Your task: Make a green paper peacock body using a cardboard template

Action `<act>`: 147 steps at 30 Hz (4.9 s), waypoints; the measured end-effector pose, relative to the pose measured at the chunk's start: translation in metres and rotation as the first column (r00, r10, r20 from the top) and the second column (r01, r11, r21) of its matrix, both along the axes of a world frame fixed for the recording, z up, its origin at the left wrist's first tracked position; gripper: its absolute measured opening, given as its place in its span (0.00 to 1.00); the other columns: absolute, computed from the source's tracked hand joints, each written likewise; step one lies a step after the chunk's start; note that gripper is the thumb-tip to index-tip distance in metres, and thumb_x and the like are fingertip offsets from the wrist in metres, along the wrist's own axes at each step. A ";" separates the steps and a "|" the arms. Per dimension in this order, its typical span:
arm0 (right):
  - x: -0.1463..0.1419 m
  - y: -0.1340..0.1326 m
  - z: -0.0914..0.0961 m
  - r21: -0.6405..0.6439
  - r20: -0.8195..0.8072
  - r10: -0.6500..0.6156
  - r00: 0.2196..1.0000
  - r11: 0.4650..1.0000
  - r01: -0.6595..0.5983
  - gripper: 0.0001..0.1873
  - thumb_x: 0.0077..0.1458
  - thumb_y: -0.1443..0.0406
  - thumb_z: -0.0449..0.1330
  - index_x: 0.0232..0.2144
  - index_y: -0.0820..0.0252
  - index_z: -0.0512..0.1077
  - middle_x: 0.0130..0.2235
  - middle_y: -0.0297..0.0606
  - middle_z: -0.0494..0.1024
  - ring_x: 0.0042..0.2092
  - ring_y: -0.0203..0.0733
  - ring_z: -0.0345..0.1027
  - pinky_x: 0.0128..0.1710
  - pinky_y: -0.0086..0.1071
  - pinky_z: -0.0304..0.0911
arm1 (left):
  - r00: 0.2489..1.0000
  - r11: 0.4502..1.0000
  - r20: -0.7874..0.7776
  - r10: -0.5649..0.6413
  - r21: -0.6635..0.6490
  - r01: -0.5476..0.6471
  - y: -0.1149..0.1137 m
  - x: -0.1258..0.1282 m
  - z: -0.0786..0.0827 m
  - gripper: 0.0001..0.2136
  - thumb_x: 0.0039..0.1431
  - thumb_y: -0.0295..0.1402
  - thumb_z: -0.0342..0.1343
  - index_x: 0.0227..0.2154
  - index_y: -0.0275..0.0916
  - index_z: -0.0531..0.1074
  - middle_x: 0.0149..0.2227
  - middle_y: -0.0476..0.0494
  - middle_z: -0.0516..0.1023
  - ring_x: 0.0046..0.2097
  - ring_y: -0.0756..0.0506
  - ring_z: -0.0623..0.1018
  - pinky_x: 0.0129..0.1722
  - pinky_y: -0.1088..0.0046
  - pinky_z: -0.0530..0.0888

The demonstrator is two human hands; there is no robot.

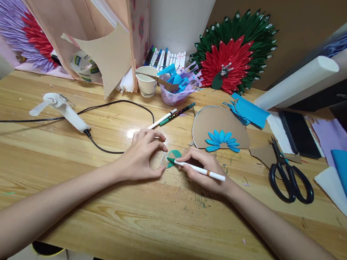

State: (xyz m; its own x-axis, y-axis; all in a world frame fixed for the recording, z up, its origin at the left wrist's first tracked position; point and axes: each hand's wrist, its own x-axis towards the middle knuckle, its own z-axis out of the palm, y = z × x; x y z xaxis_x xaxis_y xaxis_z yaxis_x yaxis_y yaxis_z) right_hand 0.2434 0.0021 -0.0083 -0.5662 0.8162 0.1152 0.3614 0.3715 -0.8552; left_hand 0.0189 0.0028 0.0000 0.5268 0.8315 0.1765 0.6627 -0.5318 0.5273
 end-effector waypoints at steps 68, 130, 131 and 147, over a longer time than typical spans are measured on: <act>0.000 0.001 -0.003 0.024 0.026 -0.053 0.998 0.998 0.052 0.07 0.52 0.70 0.55 0.35 0.59 0.70 0.33 0.37 0.72 0.34 0.39 0.66 0.34 0.33 0.59 | 1.000 1.000 -0.002 0.010 0.006 -0.010 0.000 -0.001 0.000 0.14 0.45 0.36 0.60 0.38 0.43 0.70 0.50 0.43 0.66 0.53 0.39 0.62 0.51 0.58 0.59; 0.001 0.003 -0.006 0.272 0.002 0.163 0.987 0.949 -0.157 0.11 0.44 0.75 0.52 0.30 0.57 0.67 0.29 0.36 0.73 0.34 0.42 0.63 0.35 0.37 0.61 | 1.000 1.000 0.010 0.007 -0.005 -0.007 0.000 -0.001 -0.002 0.15 0.45 0.35 0.61 0.39 0.44 0.70 0.49 0.44 0.66 0.52 0.39 0.62 0.52 0.57 0.60; 0.001 0.003 -0.006 0.282 0.003 0.123 0.992 0.952 -0.119 0.11 0.44 0.75 0.52 0.30 0.57 0.67 0.29 0.37 0.72 0.33 0.42 0.63 0.35 0.37 0.61 | 1.000 1.000 0.009 0.009 -0.003 -0.009 0.000 -0.001 -0.002 0.15 0.45 0.35 0.60 0.39 0.43 0.70 0.49 0.43 0.66 0.52 0.39 0.62 0.52 0.57 0.60; 0.002 0.003 -0.007 0.296 0.043 0.085 0.995 0.950 -0.094 0.10 0.47 0.74 0.51 0.31 0.57 0.66 0.30 0.38 0.72 0.33 0.42 0.63 0.34 0.36 0.59 | 1.000 1.000 0.005 0.002 0.000 -0.002 0.000 0.000 -0.002 0.15 0.46 0.34 0.60 0.39 0.43 0.70 0.48 0.43 0.66 0.52 0.39 0.62 0.52 0.57 0.60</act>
State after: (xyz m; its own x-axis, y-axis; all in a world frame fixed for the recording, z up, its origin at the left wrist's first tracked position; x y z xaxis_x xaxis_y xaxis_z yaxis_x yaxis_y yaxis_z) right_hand 0.2449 0.0047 -0.0150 -0.6424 0.6929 0.3273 0.3384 0.6398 -0.6901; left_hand 0.0185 0.0030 -0.0019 0.5238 0.8328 0.1791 0.6615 -0.5302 0.5304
